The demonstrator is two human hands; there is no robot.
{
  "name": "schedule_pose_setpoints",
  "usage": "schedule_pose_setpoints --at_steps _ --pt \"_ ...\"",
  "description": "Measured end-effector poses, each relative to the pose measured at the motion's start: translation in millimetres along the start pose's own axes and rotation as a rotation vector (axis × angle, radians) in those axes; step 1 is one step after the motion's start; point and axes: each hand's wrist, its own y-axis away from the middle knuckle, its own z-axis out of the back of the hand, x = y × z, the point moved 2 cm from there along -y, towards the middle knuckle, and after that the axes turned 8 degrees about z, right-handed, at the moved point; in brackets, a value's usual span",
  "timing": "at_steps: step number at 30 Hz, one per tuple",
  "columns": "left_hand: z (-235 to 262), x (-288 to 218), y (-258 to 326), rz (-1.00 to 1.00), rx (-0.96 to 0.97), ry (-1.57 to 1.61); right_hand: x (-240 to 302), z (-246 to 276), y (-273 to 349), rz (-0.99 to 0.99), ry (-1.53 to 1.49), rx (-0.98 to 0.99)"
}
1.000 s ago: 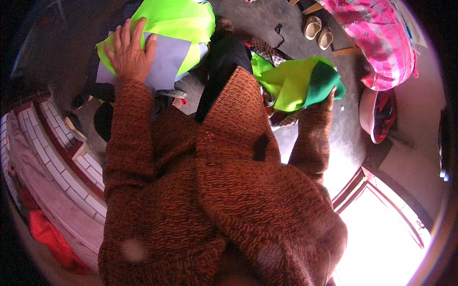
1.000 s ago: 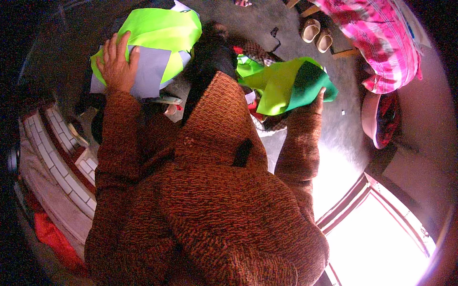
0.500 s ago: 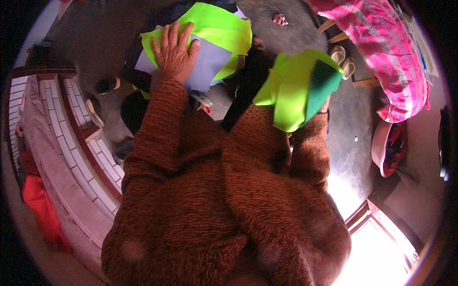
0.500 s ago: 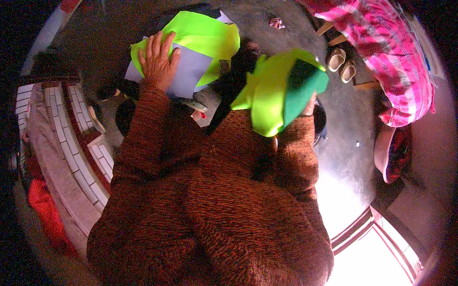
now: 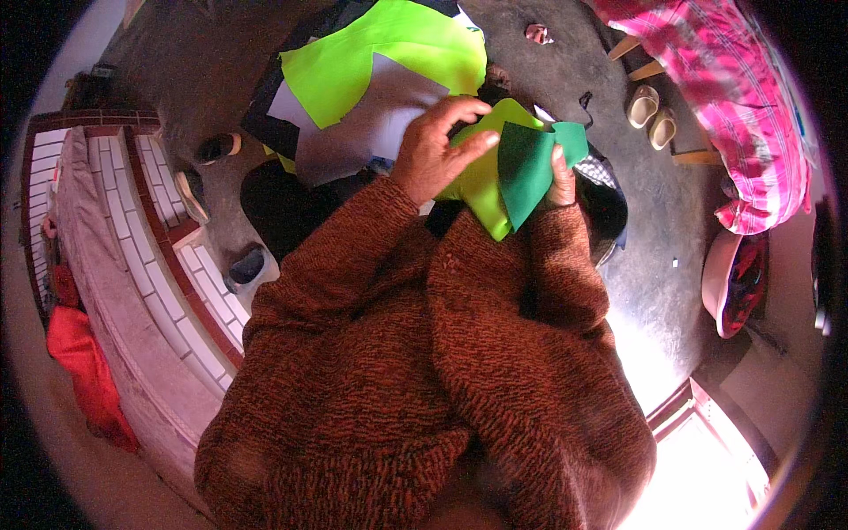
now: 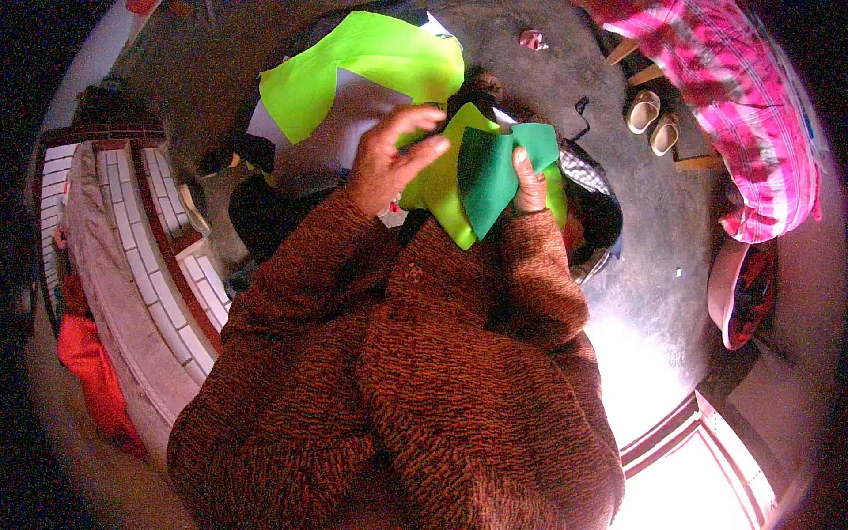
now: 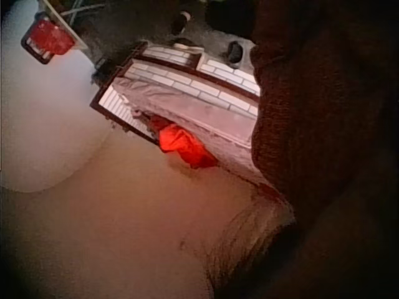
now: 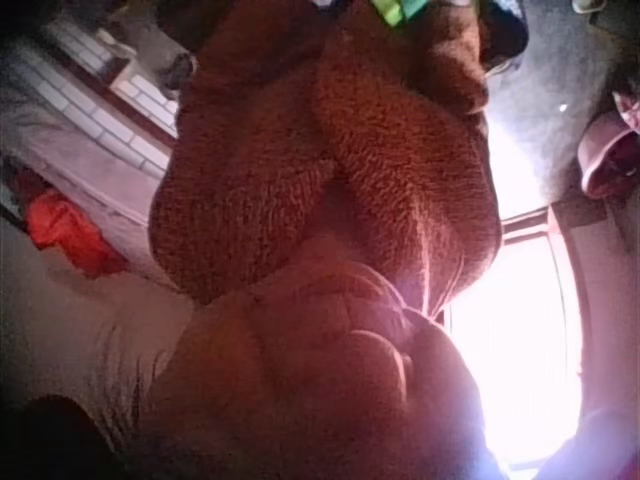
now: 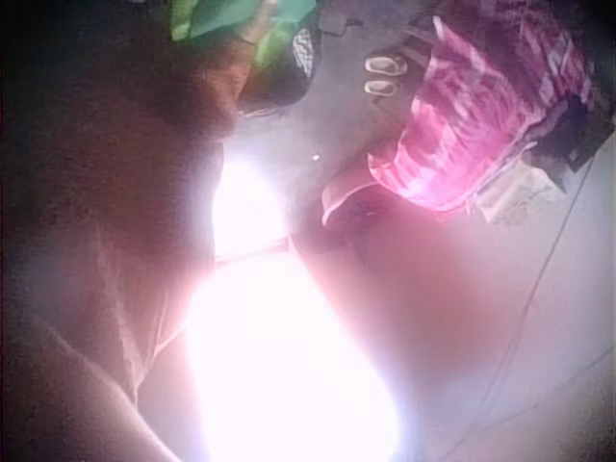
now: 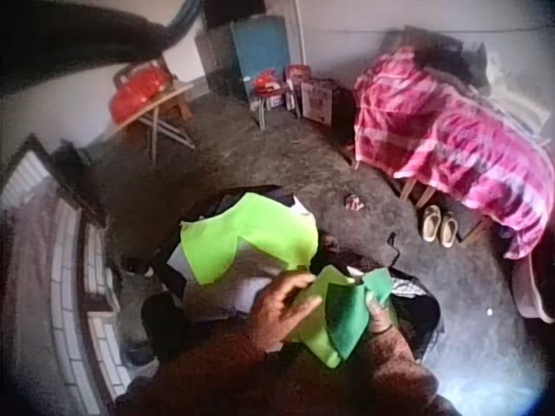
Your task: The person is folding various pieces of clothing, including a neon green jacket, a white shirt, and a dark blue garment. They handle each item individually, folding them neatly and stacking them on their lap.
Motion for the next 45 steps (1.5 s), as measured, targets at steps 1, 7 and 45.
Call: schedule_pose_setpoints --at_steps 1,7,45 --pt "-7.2 2.5 2.0 0.112 0.071 0.019 -2.0 5.1 -1.0 -0.001 -0.017 0.003" --pt "-25.7 9.3 8.6 0.209 0.227 -0.006 -2.2 14.9 -1.2 -0.013 -0.066 -0.028" --pt "-47.0 20.3 2.4 0.484 0.356 0.381 8.6 -10.9 -0.4 0.041 -0.083 -0.004"
